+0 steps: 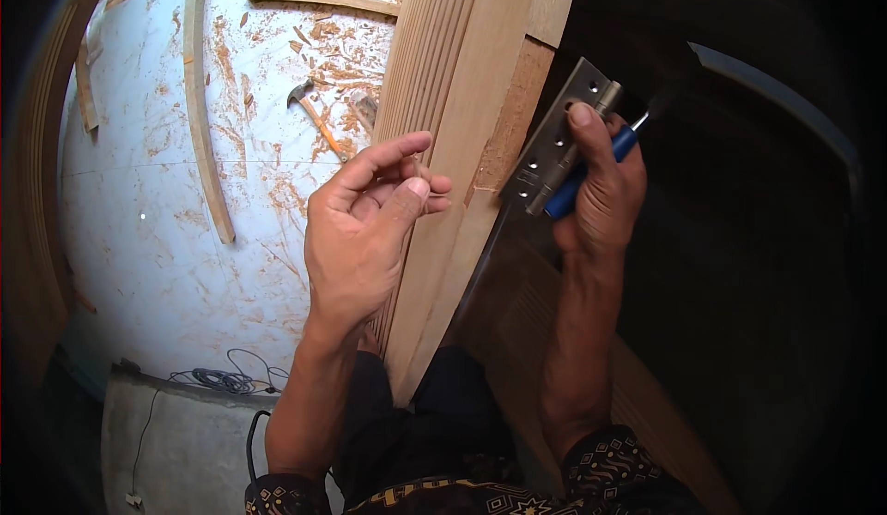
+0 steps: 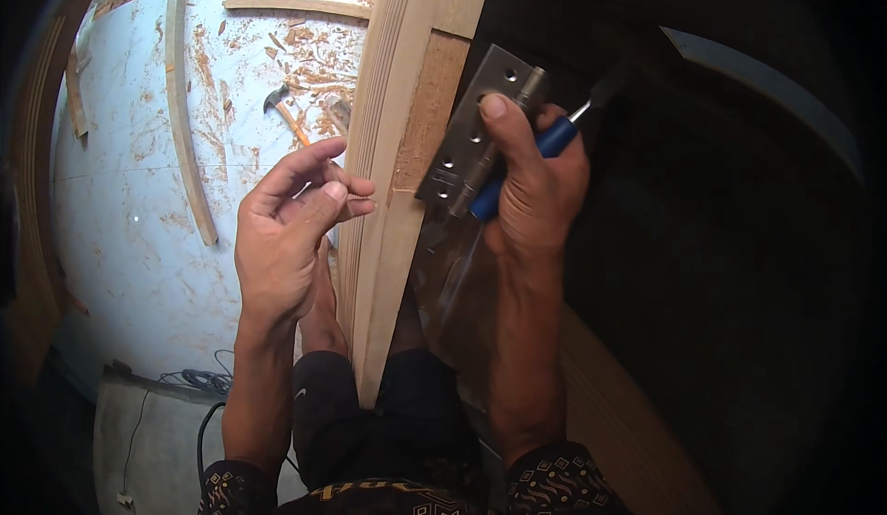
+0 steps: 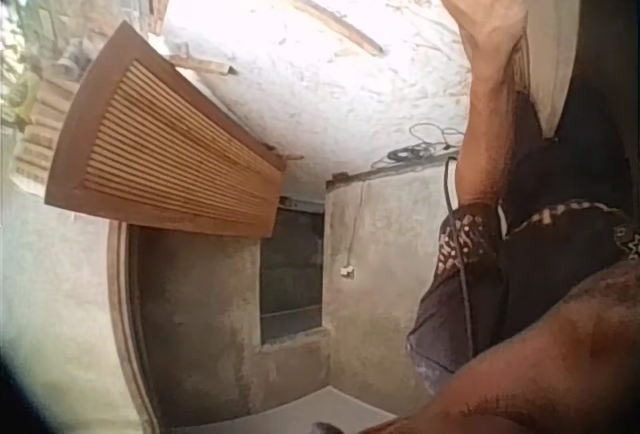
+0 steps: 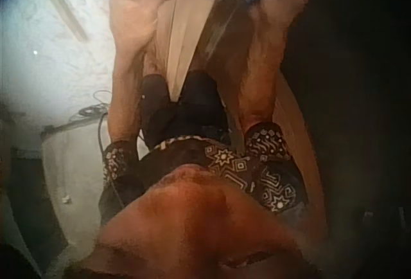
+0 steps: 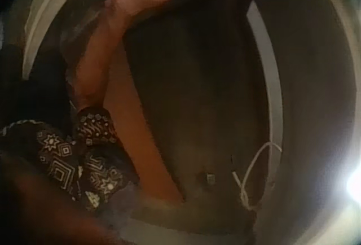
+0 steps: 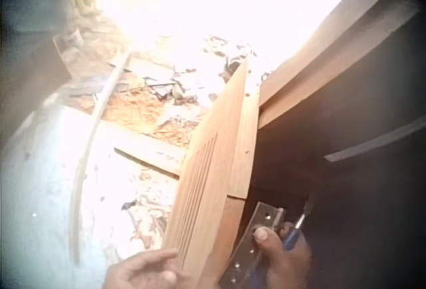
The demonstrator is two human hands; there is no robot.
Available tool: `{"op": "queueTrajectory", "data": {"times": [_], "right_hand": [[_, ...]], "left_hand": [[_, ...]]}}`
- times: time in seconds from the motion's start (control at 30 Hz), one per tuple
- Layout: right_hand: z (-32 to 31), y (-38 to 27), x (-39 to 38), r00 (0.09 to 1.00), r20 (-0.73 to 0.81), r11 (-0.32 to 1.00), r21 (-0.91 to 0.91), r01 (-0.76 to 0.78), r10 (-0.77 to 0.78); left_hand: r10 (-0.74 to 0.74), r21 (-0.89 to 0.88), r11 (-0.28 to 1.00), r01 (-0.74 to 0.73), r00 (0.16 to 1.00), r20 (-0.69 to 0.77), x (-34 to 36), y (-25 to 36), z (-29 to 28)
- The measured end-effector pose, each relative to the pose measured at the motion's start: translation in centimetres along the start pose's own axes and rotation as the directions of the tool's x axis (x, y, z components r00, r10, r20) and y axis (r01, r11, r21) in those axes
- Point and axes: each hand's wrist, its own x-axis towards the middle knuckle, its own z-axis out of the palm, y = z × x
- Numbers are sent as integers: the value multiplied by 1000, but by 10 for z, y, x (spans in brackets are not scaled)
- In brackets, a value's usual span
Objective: The person chisels a rectangular notch into the edge of a wooden plank and tests the fit of a metal hinge in the cutout.
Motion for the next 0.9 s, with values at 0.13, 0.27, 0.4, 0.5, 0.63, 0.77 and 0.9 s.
{"op": "queueTrajectory", "data": {"times": [0.13, 0.27, 0.4, 0.5, 0.63, 0.77, 0.9], "right_hand": [[-30, 9, -7, 998, -7, 997, -33, -67, 67], [-67, 44, -10, 983, -101, 985, -62, -162, 155], [-128, 116, -1, 966, -204, 941, -263, -213, 161], [-167, 198, 8, 955, -251, 907, -346, -240, 157], [-237, 360, 41, 974, -224, 702, -689, -177, 26], [-248, 464, 79, 962, -274, 517, -823, -235, 2], [-240, 504, 132, 905, -289, 458, -789, -410, 312]], "left_hand": [[-71, -36, 997, 69, 997, -35, 5, -2, -4], [-148, -54, 988, 148, 989, -2, 4, 7, -2], [-67, -63, 996, 66, 998, -21, 8, -2, 7], [-16, 2, 1000, 16, 999, -49, 9, -16, 6], [-1, 170, 985, 10, 999, -52, 6, -14, -4], [130, 306, 951, -43, 955, -268, 6, -33, -17], [380, 707, 706, 36, 823, -422, -5, -67, -28]]}}
